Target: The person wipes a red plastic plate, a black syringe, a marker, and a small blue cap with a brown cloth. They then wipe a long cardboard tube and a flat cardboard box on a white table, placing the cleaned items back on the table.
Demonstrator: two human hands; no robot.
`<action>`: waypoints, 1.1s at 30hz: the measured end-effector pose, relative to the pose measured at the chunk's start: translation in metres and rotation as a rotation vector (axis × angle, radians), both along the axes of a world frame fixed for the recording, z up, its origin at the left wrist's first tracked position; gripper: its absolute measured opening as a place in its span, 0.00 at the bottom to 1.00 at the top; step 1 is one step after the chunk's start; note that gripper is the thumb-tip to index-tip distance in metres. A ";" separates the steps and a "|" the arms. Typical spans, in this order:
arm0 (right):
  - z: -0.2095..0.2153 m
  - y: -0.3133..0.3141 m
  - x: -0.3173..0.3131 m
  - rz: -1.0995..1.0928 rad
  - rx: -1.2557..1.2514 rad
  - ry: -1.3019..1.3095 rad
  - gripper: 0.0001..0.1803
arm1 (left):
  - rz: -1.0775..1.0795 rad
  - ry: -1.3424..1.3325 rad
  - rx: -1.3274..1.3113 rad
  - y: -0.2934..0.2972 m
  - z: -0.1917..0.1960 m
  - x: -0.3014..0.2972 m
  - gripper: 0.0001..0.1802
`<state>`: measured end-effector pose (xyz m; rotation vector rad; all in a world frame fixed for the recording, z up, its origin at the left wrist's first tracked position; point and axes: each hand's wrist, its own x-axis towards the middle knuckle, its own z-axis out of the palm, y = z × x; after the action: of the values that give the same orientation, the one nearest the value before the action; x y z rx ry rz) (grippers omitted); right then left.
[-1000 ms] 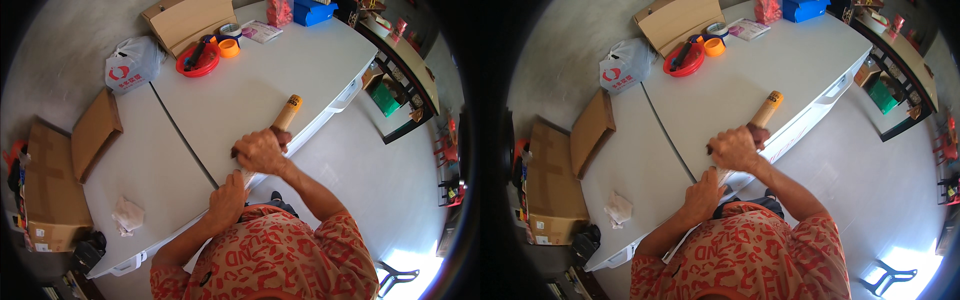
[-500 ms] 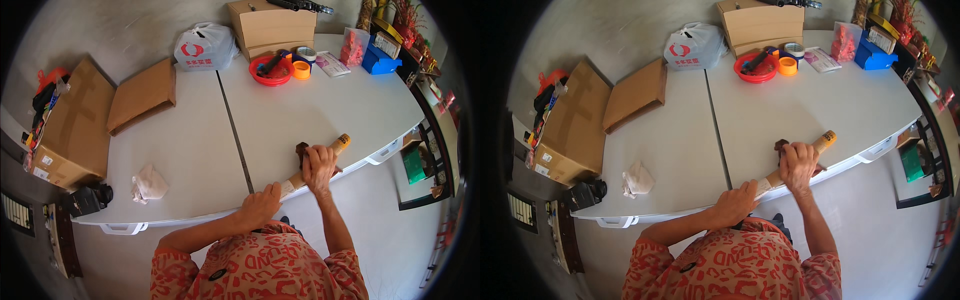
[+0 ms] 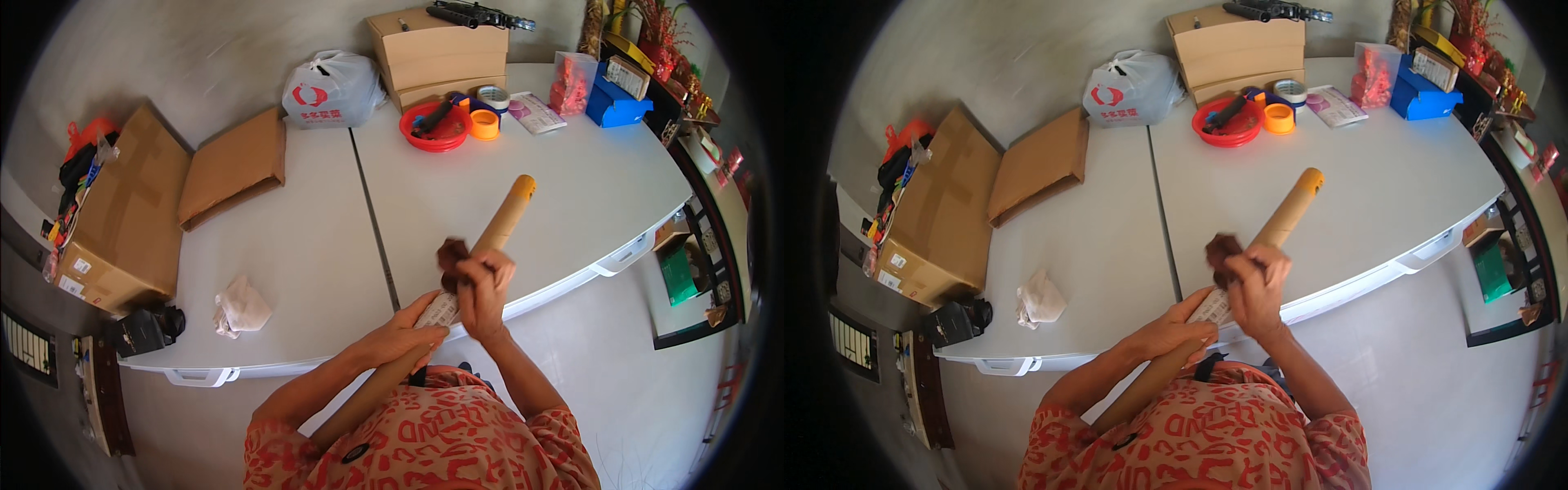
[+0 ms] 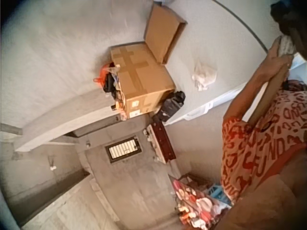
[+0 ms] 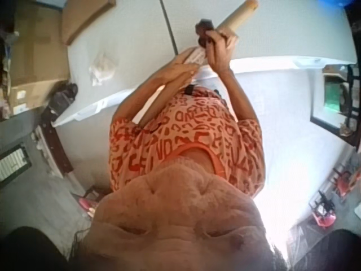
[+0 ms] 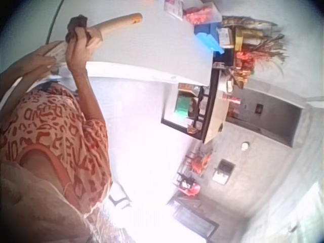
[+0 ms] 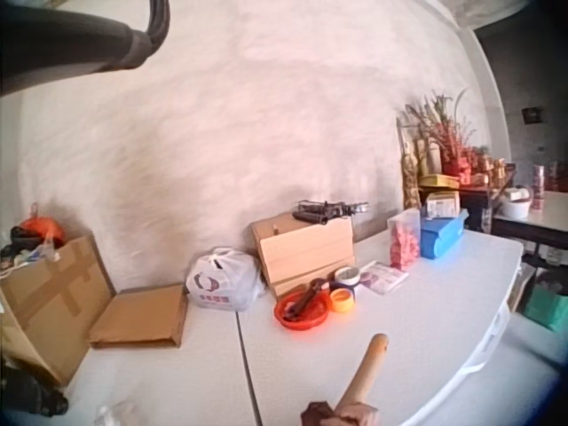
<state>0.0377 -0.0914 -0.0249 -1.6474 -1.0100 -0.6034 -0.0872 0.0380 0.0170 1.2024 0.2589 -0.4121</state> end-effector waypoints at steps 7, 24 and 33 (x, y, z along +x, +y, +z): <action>0.032 0.016 0.093 0.110 0.777 0.808 0.19 | 0.064 0.019 -0.194 -0.007 0.016 -0.002 0.38; 0.020 0.051 -0.047 0.594 0.466 1.391 0.21 | 0.315 -0.138 0.219 0.034 0.006 0.001 0.29; 0.022 0.038 -0.085 0.927 -0.359 1.277 0.21 | 0.379 -0.091 -0.037 0.072 0.018 -0.006 0.28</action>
<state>-0.0477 -0.0535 -0.0024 -1.2285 -0.7322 1.1756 -0.0933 0.1098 0.0352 1.1034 0.3905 -0.0322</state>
